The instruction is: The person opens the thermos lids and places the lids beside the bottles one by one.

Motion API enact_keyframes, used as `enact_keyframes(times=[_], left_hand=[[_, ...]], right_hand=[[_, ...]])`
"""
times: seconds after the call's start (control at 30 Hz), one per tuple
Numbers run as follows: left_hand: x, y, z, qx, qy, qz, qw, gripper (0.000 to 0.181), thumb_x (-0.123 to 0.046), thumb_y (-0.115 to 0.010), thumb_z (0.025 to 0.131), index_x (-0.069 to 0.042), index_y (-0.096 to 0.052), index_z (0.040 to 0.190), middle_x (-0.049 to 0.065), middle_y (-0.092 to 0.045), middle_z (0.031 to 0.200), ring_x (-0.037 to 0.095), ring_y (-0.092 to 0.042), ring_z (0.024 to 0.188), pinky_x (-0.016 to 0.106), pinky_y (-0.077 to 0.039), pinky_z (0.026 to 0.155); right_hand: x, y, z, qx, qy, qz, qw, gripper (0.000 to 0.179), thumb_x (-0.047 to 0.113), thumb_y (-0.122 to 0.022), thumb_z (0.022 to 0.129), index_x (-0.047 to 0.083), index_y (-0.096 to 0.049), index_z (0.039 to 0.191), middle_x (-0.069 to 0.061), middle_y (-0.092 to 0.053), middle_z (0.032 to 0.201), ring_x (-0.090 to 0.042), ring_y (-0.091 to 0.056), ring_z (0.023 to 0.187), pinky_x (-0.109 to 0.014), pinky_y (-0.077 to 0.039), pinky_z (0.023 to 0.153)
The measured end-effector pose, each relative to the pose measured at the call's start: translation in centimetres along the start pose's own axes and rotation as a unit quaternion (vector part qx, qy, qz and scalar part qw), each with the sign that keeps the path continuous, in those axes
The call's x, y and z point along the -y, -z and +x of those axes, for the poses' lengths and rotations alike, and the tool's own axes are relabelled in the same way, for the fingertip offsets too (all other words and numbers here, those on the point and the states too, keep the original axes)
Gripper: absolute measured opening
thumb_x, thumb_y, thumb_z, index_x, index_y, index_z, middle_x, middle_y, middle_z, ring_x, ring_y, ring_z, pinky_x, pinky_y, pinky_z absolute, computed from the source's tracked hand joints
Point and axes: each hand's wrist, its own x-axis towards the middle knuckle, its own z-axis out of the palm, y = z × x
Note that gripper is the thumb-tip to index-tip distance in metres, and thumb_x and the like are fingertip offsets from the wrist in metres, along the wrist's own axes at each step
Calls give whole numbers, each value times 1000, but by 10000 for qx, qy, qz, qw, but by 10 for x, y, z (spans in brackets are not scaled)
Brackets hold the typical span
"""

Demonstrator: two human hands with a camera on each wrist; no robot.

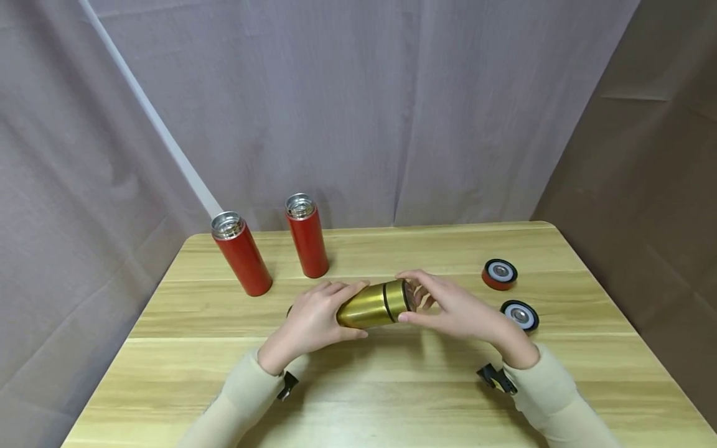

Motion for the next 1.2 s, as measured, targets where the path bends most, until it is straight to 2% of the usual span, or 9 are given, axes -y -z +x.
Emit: enact_keyframes(times=[0.1, 0.23, 0.37, 0.47, 0.63, 0.8, 0.97, 1.1, 1.2], left_hand=[[0, 0, -1, 20, -3, -36, 10000, 87, -56, -87, 69, -28, -55, 145, 1, -69, 118, 20, -65, 105, 41, -54, 76], [1, 0, -2, 43, -3, -72, 10000, 88, -56, -87, 69, -27, -55, 145, 1, -70, 118, 20, -65, 105, 41, -54, 76], [1, 1, -2, 60, 6, -66, 10000, 87, -56, -87, 69, -27, -55, 145, 1, -70, 119, 19, -65, 105, 40, -54, 75], [0, 1, -2, 67, 12, -71, 10000, 87, -56, -87, 69, -26, -56, 145, 2, -70, 119, 19, -65, 105, 41, -54, 75], [-1, 0, -2, 41, 22, -50, 10000, 88, -55, -88, 69, -25, -56, 145, 2, -70, 117, 19, -65, 104, 40, -54, 74], [-1, 0, -2, -28, -26, -21, 10000, 88, -55, -88, 69, -25, -56, 145, 2, -70, 116, 19, -65, 103, 40, -54, 73], [1, -1, -4, 68, -41, -196, 9998, 87, -55, -89, 68, -26, -57, 144, 1, -70, 118, 17, -65, 103, 40, -54, 74], [3, -2, -5, 173, -25, -310, 9994, 88, -56, -89, 67, -26, -57, 144, 1, -70, 118, 17, -65, 104, 40, -53, 76], [4, -2, -4, 215, -57, -277, 9994, 89, -57, -87, 68, -26, -56, 145, 1, -70, 117, 17, -65, 103, 40, -53, 77]], right_hand=[[0, 0, -3, -110, 397, -116, 9991, 66, 31, -77, 91, 14, -45, 146, 2, -60, 116, -11, -60, 98, -34, -56, 82], [-1, -1, -3, -242, 1028, -159, 9943, 71, 9, -83, 83, 17, -47, 143, -2, -55, 129, -15, -58, 107, -35, -55, 86], [-2, -3, -2, -264, 1241, -121, 9918, 75, -5, -82, 77, 17, -48, 140, -3, -51, 137, -18, -54, 117, -37, -55, 86], [-1, -3, -2, -244, 1060, -55, 9941, 71, 4, -84, 80, 20, -48, 139, 0, -50, 137, -17, -54, 117, -38, -55, 87], [2, -2, -2, -206, 347, -55, 9992, 67, 39, -77, 89, 23, -44, 145, 3, -53, 132, -14, -57, 109, -40, -54, 89], [3, -2, 0, -170, 51, -121, 9998, 64, 43, -69, 95, 16, -45, 147, 4, -62, 116, -10, -61, 99, -38, -55, 86], [0, -4, -1, -178, 486, -59, 9986, 62, 37, -77, 90, 19, -49, 142, 7, -62, 117, -10, -62, 97, -37, -55, 84], [-2, -5, -2, -201, 1100, -100, 9937, 63, 22, -83, 85, 22, -51, 139, 3, -55, 133, -14, -58, 110, -40, -55, 88], [-3, -5, -1, -181, 1374, -128, 9903, 64, 13, -84, 82, 22, -51, 136, 1, -51, 139, -17, -54, 118, -44, -52, 93]])
